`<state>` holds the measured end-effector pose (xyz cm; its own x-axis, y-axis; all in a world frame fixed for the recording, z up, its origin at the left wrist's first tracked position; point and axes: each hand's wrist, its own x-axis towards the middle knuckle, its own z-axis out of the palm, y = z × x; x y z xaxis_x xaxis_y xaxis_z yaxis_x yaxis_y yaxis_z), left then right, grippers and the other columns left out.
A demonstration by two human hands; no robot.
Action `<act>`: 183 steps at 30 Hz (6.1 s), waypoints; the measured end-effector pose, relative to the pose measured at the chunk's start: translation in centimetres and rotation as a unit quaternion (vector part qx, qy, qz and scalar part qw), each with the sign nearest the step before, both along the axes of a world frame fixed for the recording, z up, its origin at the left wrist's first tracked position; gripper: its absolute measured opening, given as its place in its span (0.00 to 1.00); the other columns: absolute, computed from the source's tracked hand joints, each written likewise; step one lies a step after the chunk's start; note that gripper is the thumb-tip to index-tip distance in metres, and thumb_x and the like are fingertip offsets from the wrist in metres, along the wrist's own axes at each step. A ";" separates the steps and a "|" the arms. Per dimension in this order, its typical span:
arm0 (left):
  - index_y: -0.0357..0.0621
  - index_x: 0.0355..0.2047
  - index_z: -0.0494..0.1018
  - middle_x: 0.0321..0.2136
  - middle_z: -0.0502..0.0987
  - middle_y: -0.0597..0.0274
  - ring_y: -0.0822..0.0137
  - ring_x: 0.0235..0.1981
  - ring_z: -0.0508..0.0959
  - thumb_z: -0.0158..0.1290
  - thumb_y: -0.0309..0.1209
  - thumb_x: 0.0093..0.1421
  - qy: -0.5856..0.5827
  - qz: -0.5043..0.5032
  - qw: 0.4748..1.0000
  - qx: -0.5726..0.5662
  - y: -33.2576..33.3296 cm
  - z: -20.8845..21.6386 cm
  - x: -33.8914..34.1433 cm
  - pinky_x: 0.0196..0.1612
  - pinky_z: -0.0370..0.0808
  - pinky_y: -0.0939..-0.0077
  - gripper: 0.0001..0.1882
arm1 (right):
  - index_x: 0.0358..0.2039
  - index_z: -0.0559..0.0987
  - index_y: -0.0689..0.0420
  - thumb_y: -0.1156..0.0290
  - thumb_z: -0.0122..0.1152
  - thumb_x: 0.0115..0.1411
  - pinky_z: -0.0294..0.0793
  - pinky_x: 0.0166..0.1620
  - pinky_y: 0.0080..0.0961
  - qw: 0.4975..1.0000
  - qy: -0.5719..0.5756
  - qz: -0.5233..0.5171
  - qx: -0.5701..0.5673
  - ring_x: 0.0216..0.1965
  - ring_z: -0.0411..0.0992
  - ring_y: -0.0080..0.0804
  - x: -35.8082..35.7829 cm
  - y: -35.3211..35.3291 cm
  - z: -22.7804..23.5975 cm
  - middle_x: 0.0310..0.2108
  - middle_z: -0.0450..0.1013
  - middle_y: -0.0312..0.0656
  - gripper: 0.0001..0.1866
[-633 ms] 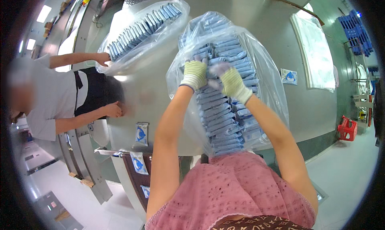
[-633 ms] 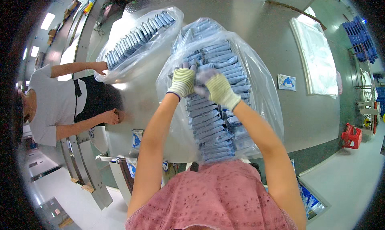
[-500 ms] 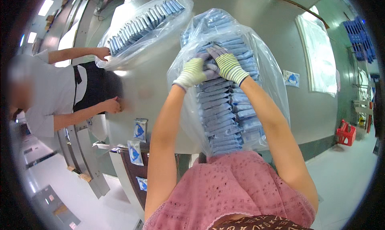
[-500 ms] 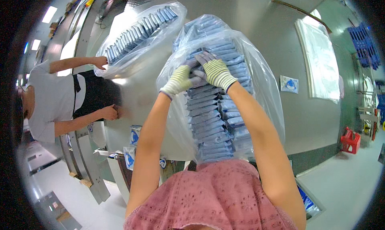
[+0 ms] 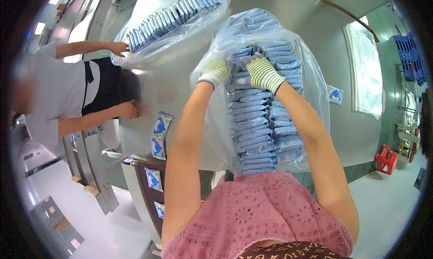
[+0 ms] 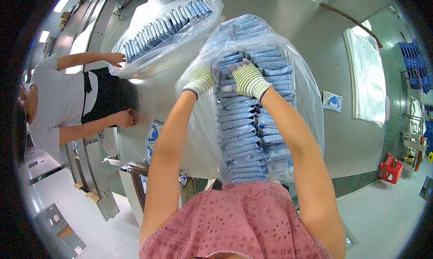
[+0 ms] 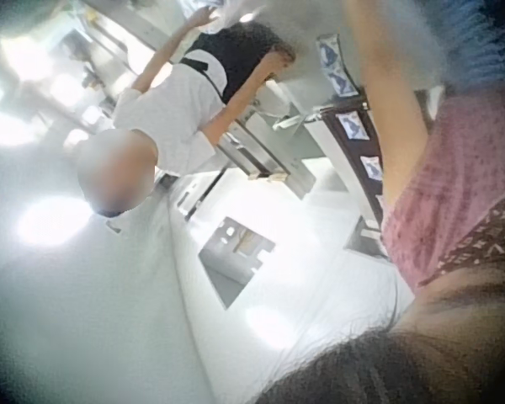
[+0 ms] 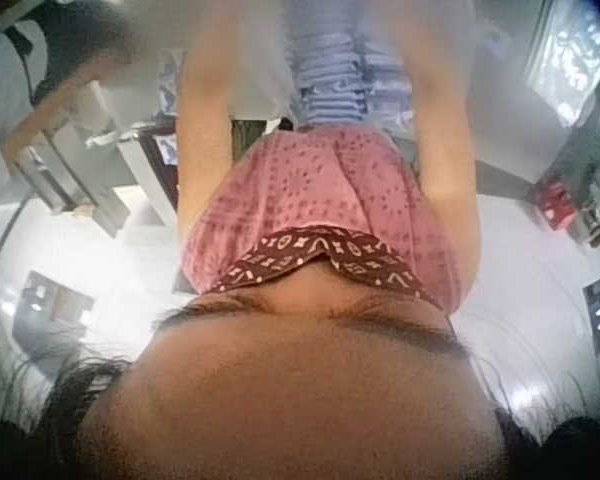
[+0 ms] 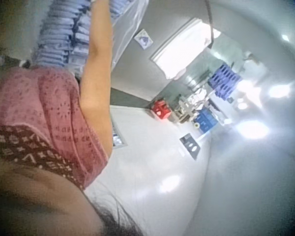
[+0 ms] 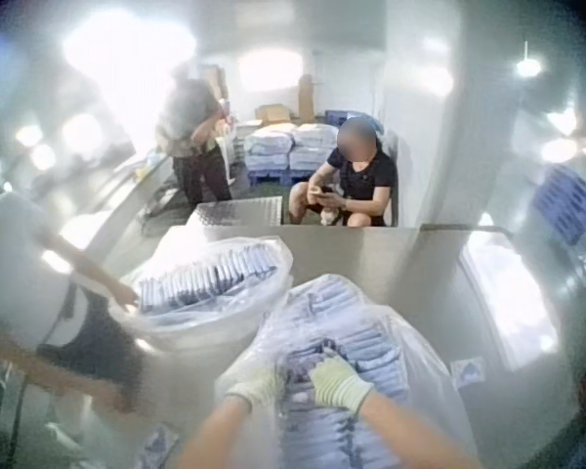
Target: The person picks up packets from a large clear plastic bag on a stainless steel table and arranges them into small stacks on the same table.
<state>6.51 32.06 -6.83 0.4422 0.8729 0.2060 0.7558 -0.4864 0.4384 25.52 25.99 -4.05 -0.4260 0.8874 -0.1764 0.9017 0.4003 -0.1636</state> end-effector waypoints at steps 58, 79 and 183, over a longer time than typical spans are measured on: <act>0.43 0.54 0.65 0.51 0.73 0.50 0.53 0.47 0.76 0.57 0.39 0.50 0.215 0.069 0.938 -0.263 -29.6 -3.9 -26.6 0.50 0.70 0.55 0.30 | 0.62 0.62 0.59 0.39 0.54 0.58 0.57 0.64 0.43 0.985 -0.096 -0.084 0.117 0.61 0.61 0.47 -0.5 -1.6 -4.4 0.59 0.65 0.52 0.42; 0.40 0.55 0.68 0.46 0.78 0.59 0.67 0.44 0.78 0.72 0.32 0.39 -0.367 -0.180 0.834 -0.370 -9.3 7.3 -15.8 0.47 0.76 0.69 0.41 | 0.61 0.65 0.59 0.32 0.50 0.54 0.52 0.65 0.47 0.994 -0.036 -0.063 0.087 0.59 0.63 0.47 -0.8 -2.1 -2.7 0.56 0.67 0.50 0.47; 0.45 0.56 0.65 0.46 0.75 0.51 0.51 0.48 0.76 0.57 0.38 0.50 0.218 0.136 0.926 -0.276 -30.9 -4.8 -23.2 0.51 0.67 0.53 0.32 | 0.66 0.57 0.49 0.59 0.56 0.58 0.50 0.67 0.47 0.974 -0.174 -0.115 0.084 0.65 0.56 0.44 1.1 7.2 -6.3 0.63 0.60 0.45 0.36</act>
